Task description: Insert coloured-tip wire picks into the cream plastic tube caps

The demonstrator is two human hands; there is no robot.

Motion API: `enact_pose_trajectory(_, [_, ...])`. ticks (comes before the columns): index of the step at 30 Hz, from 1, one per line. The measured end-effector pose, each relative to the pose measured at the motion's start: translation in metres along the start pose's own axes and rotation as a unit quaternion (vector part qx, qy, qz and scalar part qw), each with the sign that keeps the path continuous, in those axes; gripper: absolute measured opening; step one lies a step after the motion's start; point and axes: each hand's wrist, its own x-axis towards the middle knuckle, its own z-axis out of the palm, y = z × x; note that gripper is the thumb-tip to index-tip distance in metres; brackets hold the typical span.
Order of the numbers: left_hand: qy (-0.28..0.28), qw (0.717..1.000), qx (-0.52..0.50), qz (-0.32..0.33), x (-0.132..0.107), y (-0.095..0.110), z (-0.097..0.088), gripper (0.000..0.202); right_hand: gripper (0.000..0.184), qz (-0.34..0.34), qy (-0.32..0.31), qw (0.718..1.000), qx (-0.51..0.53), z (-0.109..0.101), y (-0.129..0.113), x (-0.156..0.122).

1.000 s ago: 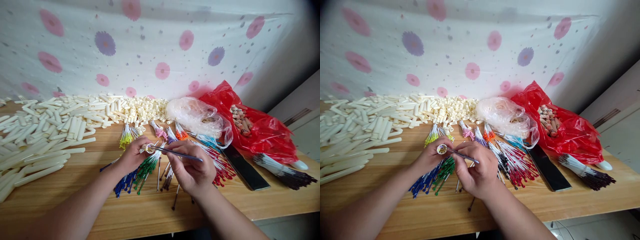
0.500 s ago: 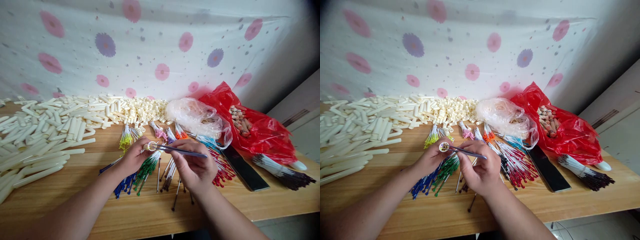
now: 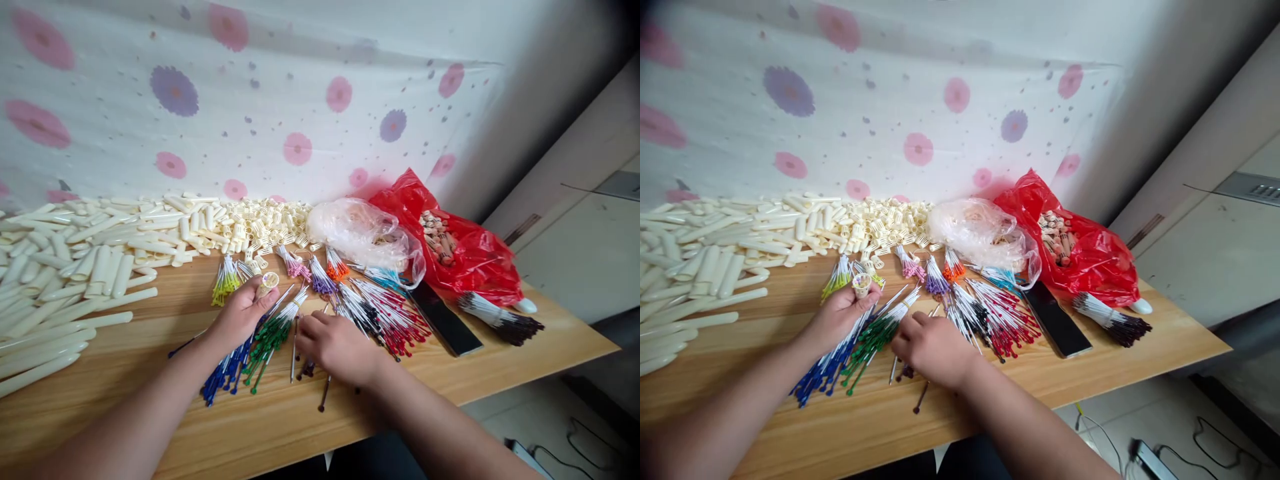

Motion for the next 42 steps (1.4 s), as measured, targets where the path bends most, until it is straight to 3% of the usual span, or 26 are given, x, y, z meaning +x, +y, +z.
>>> enact_pose_trajectory(3, [-0.004,1.0,-0.002,0.008,-0.001,0.001,-0.001,0.024,0.011,0.014,-0.037,0.998,0.045,0.011,0.007,0.005])
enact_pose_trajectory(5, [-0.002,1.0,-0.002,0.017,-0.001,-0.001,-0.003,0.022,0.014,0.107,-0.05,0.989,0.094,0.009,0.031,0.003])
enact_pose_trajectory(7, [-0.004,1.0,0.001,0.026,-0.001,-0.001,-0.004,0.021,0.023,0.277,-0.047,0.956,0.089,0.007,0.063,0.002])
enact_pose_trajectory(9, [-0.008,0.999,0.005,0.035,-0.001,-0.001,-0.005,0.022,0.029,0.356,-0.045,0.931,0.062,0.007,0.095,0.004])
enact_pose_trajectory(12, [-0.006,0.999,0.006,0.039,0.0,0.0,-0.005,0.024,0.026,0.412,-0.074,0.906,0.064,0.016,0.124,0.015])
enact_pose_trajectory(22, [-0.003,1.0,0.005,0.025,-0.001,-0.003,-0.008,0.025,0.027,0.532,-0.15,0.827,0.104,0.051,0.136,0.057])
enact_pose_trajectory(26, [-0.001,1.0,0.003,0.024,0.0,-0.003,-0.009,0.025,0.025,0.549,-0.125,0.813,0.148,0.044,0.145,0.055])
enact_pose_trajectory(30, [0.003,1.0,-0.003,0.02,-0.001,-0.001,-0.009,0.024,0.014,0.531,-0.03,0.825,0.191,0.018,0.146,0.051])
enact_pose_trajectory(35, [0.006,0.999,-0.037,-0.009,-0.003,0.001,-0.006,0.024,0.009,0.47,0.047,0.816,0.334,-0.015,0.117,0.057])
enact_pose_trajectory(39, [0.034,0.991,-0.125,-0.027,-0.006,0.007,0.002,0.022,0.013,0.395,0.054,0.783,0.478,-0.017,0.071,0.069])
enact_pose_trajectory(42, [0.04,0.976,-0.204,-0.062,-0.006,0.012,0.009,0.023,0.021,0.331,0.102,0.705,0.619,-0.007,0.041,0.079])
